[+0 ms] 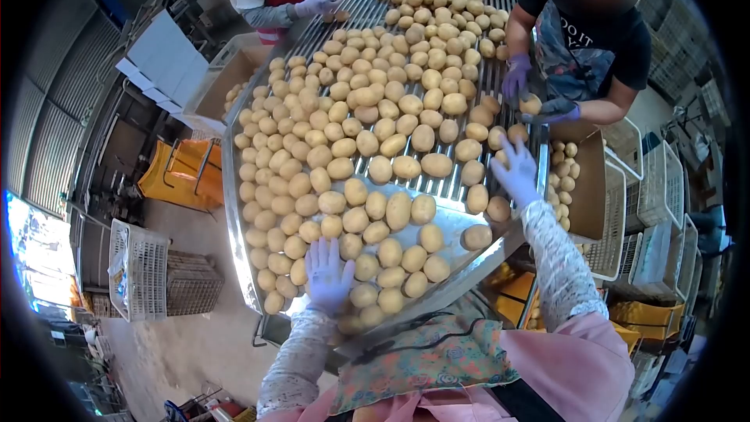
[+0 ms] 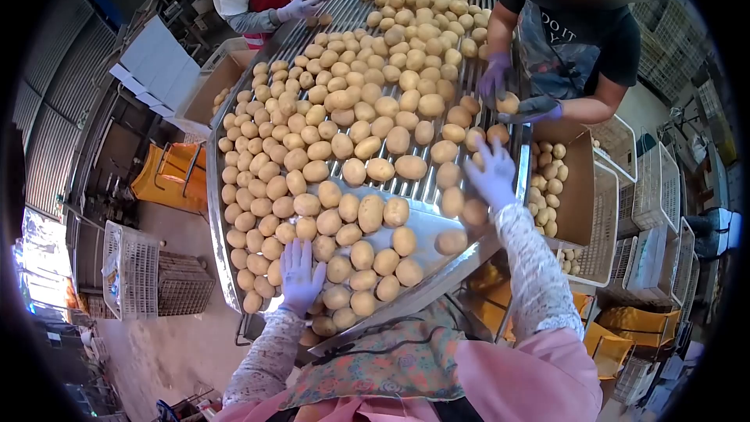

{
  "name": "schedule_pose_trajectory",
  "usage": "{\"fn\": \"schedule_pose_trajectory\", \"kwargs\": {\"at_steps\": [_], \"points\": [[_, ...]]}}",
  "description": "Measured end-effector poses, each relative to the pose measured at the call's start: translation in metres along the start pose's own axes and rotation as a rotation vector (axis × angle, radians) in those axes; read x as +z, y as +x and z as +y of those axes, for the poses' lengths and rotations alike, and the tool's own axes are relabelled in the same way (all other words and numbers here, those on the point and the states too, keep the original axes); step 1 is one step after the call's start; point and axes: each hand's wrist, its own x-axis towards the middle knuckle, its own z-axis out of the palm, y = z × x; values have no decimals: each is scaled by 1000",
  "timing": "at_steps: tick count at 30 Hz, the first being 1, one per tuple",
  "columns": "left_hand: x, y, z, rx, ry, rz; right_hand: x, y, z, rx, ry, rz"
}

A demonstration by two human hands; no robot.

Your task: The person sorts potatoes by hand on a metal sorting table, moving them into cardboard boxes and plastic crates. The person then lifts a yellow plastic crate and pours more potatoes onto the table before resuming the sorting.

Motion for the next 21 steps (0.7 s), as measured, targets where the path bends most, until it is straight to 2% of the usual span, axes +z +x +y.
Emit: {"fn": "schedule_pose_trajectory", "kwargs": {"at_steps": [1,2,3,4,5,6,7,9,10,11,12,13,15,17,19,21], "points": [[11,7,5,-86,58,53,9,14,19,179,9,-139],[17,21,28,-180,221,0,15,24,17,289,32,-211],[19,33,45,-180,225,0,21,30,11,398,54,-283],[21,46,60,-248,210,-15,30,35,7,399,56,-283],[25,52,71,-317,193,-31,41,40,1,315,90,-268],[46,52,69,-251,243,6,51,38,-6,232,123,-259],[49,49,75,-262,245,0,26,40,-45,248,-40,-397],[48,48,82,-72,121,49,41,23,-56,82,75,-321],[40,44,88,-83,131,47,28,17,-75,-14,-26,-402],[28,35,96,13,62,-22,13,5,-94,-105,-129,-485],[17,27,103,106,-14,-89,15,-15,-97,-224,-54,-380],[10,17,102,91,-15,-94,16,-30,-104,-256,39,-357],[-4,-5,85,185,-131,-151,4,-62,-111,-480,-3,-353],[-11,-34,65,155,-150,-127,-8,-91,-120,-547,36,-378],[-18,-65,43,94,84,-72,-12,-115,-130,-625,73,-395],[-40,-90,28,33,54,-124,-10,-137,-146,-797,185,-459]]}}
